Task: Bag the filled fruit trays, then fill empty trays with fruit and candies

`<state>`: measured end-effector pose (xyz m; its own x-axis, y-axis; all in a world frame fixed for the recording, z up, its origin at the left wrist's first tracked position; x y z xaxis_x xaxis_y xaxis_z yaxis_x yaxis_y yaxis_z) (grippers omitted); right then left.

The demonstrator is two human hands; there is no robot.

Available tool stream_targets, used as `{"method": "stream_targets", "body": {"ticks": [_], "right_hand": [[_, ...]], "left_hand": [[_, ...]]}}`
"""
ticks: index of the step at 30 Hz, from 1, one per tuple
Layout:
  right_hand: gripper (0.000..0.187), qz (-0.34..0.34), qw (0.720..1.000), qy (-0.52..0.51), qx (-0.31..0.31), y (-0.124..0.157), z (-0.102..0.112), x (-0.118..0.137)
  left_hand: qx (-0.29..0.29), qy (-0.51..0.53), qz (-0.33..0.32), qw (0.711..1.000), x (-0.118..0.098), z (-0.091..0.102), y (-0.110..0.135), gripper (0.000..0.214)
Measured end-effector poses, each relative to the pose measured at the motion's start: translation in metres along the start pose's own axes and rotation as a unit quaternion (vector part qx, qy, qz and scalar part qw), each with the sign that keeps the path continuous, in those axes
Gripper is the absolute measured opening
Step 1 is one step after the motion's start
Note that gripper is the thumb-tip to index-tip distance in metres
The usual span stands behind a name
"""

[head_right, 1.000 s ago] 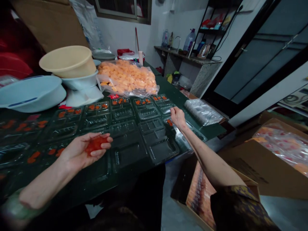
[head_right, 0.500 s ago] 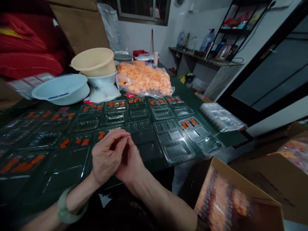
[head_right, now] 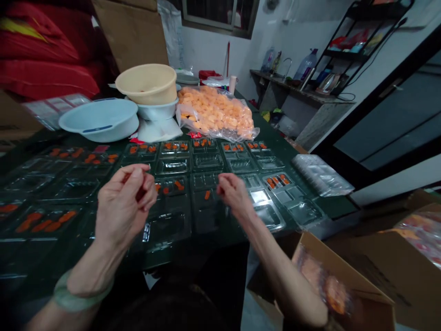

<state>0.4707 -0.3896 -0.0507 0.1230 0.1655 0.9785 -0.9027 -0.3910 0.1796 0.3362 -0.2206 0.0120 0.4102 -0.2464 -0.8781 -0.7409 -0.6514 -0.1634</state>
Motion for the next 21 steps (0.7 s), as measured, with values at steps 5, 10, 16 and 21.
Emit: {"method": "stream_targets", "body": {"ticks": [5, 10, 16, 21], "right_hand": [[0.016, 0.065, 0.942, 0.318, -0.090, -0.047, 0.057, -0.004], [0.019, -0.011, 0.951, 0.303, -0.054, -0.057, 0.073, -0.008], [0.015, 0.007, 0.952, 0.303, -0.055, -0.049, 0.076, -0.016], [0.029, 0.045, 0.937, 0.327, -0.112, -0.059, 0.090, -0.016]], "left_hand": [[-0.033, -0.025, 0.070, 0.997, 0.007, 0.036, 0.005, 0.008], [-0.064, 0.064, 0.244, 0.965, 0.019, 0.055, 0.007, 0.006], [-0.062, 0.068, 0.260, 0.961, 0.017, 0.063, 0.011, 0.012], [-0.026, 0.038, 0.253, 0.966, 0.023, 0.059, 0.015, 0.005]]}}
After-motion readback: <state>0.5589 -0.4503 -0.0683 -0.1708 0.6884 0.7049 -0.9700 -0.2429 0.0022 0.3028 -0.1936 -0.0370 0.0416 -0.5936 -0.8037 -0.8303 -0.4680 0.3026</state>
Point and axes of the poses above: each hand's wrist, its own y-axis away from the middle knuckle, its own z-axis out of the back of the hand, x = y × z, the point moved 5 cm from there along -y, towards the middle knuckle, and after that the axes turned 4 degrees about y, right-handed, at the moved point
